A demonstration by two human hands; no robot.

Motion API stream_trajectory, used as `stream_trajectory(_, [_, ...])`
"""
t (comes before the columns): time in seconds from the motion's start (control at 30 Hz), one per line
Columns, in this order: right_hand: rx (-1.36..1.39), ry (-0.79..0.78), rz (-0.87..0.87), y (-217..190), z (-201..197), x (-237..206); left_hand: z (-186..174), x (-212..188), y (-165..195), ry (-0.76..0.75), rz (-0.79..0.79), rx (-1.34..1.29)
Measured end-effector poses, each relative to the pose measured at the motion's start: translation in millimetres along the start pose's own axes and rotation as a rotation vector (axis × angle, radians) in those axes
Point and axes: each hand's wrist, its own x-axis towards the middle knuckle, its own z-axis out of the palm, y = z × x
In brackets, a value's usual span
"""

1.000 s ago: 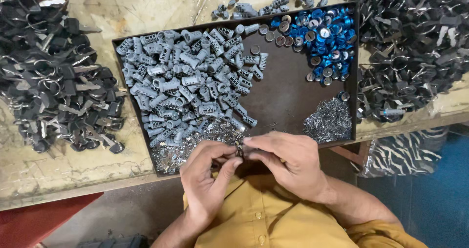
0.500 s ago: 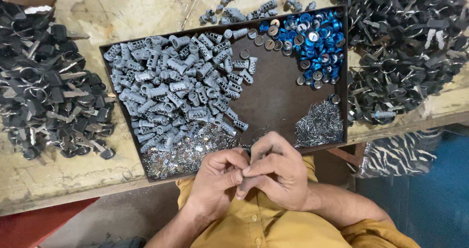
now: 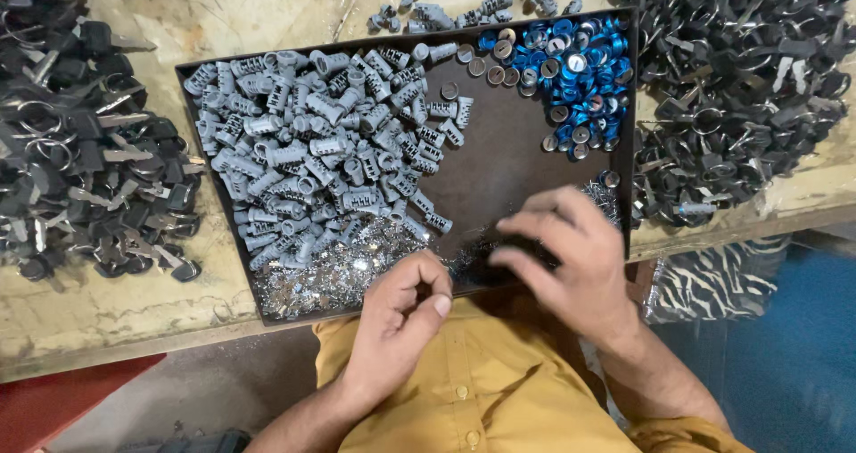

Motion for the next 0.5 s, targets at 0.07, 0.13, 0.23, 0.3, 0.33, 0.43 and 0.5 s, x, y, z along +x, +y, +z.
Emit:
stream_trajectory(0.07, [-0.194,0.049,0.055,5.4,-4.0,6.5,-5.9,2.7,2.2,-0.001,-0.031,-0.063])
stream_trajectory(0.13, [-0.328,0.057,0.020,8.0,-3.2,9.3,-9.8,4.2,3.5,-0.003,0.011,-0.040])
stream_trajectory(0.23, [-0.366,0.025,-0.004,7.1,3.8,9.2,-11.2,4.1,4.0,0.008,-0.019,-0.035])
stream_trajectory(0.3, [-0.395,0.032,-0.014,6.3,7.7,10.0,-10.4,3.9,2.7,0.006,-0.046,-0.065])
stream_trajectory(0.33, [-0.407,0.034,-0.020,6.0,9.5,11.2,-10.1,3.8,1.8,0.001,-0.050,-0.089])
stream_trajectory(0.43, [-0.419,0.018,-0.025,6.9,13.4,19.0,-11.5,2.6,-0.3,-0.006,-0.086,-0.130])
stream_trajectory(0.5, [-0.390,0.032,-0.032,8.0,13.0,25.2,-13.2,2.2,-1.2,-0.015,-0.064,-0.101])
